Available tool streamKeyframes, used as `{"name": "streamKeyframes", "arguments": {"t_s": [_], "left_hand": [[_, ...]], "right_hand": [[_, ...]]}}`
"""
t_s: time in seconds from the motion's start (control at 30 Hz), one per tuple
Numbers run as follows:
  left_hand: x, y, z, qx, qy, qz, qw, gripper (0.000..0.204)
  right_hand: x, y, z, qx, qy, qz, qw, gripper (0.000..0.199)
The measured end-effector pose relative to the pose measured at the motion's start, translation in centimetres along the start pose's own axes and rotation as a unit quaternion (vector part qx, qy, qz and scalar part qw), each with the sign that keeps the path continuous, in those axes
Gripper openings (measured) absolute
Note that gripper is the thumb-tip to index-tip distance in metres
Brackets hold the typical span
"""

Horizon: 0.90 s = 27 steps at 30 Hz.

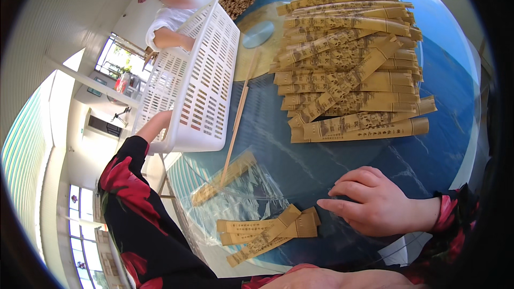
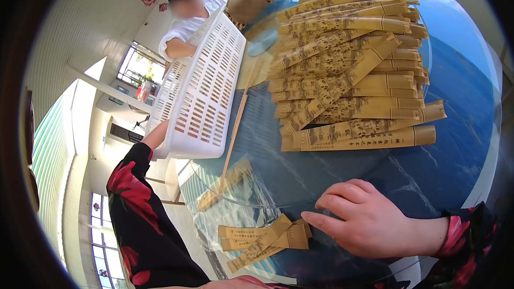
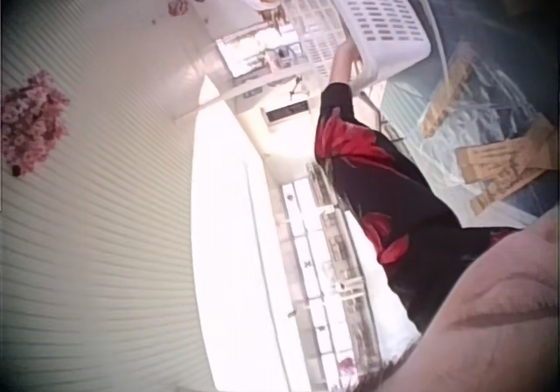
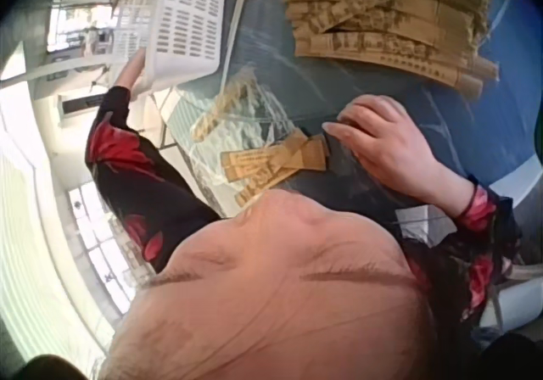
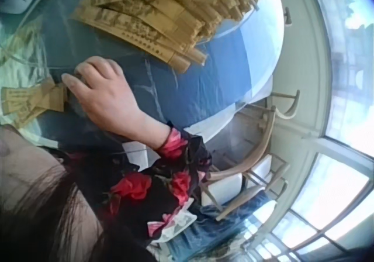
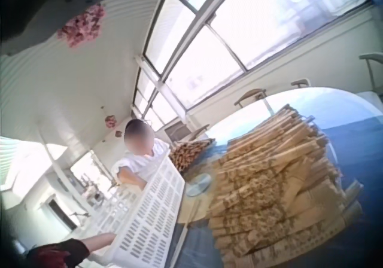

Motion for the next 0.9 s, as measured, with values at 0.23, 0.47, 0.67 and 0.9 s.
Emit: {"name": "streamKeyframes", "arguments": {"t_s": [0.23, 0.47, 0.67, 0.9], "left_hand": [[-0.3, 0.5, -0.1, 0.026, 0.014, 0.015, 0.999, 0.063], [-0.5, 0.0, 0.0, 0.047, 0.030, 0.033, 0.998, 0.058], [-1.2, -0.5, 0.5, 0.071, 0.050, 0.046, 0.995, 0.054], [-1.7, -2.6, 0.2, 0.108, 0.084, 0.082, 0.987, 0.049]], "right_hand": [[0.3, 0.6, -0.2, -0.003, -0.018, -0.014, 1.000, 0.034], [0.6, 0.7, -0.5, -0.004, -0.034, -0.045, 0.998, 0.031], [0.7, 0.8, -0.4, -0.005, -0.037, -0.061, 0.997, 0.030], [0.8, 0.9, -0.2, -0.004, -0.032, -0.075, 0.997, 0.031]]}}
Point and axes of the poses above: each hand's wrist, its own x-axis away from the middle knuckle, its own y-axis out of the palm, z = x × y, the point moved 5 cm from there along -x, towards the middle knuckle, and after that the axes turned 7 degrees about -x, right-handed, at the moved point
